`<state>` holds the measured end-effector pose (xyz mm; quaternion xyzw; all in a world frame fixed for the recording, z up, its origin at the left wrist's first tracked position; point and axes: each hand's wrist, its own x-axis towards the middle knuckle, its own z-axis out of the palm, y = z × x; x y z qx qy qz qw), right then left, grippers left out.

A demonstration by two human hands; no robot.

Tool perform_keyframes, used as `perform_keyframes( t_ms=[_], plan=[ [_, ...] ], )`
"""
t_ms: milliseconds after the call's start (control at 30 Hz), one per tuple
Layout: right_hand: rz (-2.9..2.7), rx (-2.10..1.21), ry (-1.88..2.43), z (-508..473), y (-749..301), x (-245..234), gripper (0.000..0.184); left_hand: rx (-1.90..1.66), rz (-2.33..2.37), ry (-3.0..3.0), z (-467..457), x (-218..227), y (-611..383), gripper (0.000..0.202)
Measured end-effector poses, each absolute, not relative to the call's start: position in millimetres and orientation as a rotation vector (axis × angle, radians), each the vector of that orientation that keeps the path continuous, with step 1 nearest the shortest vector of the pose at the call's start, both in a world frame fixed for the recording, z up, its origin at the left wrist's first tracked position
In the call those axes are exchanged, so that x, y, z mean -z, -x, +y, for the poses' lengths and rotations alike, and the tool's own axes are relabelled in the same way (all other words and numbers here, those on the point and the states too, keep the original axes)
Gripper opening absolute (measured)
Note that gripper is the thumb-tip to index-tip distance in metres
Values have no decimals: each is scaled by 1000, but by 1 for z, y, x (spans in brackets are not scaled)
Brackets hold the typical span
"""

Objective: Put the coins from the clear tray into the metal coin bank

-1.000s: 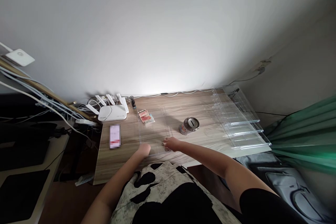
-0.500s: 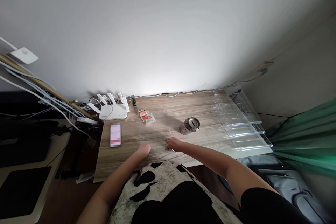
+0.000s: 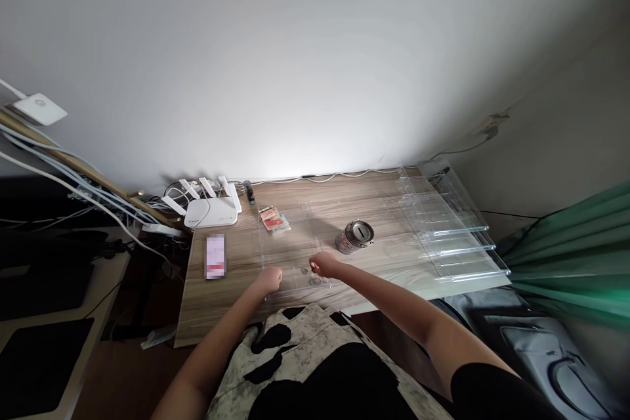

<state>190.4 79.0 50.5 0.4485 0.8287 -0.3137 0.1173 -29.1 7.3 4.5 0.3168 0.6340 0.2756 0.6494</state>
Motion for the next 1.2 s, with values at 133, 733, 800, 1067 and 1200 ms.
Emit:
perform_keyframes(
  t_ms=[133, 733, 800, 1067, 1200],
  plan=[
    [2417, 1412, -1504, 79, -172, -64, 12, -651, 1418, -639, 9, -2, 12, 9],
    [2451, 230, -1038, 63, -196, -40, 35, -755, 1162, 70, 0, -13, 2, 26],
    [2455, 230, -993, 65, -197, -35, 29, -762, 1155, 72, 0, -13, 2, 23],
    [2497, 204, -928, 73, -201, -20, 27, -783, 1147, 92, -2, -12, 7, 23],
    [2508, 192, -945, 71, -200, -19, 28, -786, 1148, 90, -3, -11, 8, 22]
  ],
)
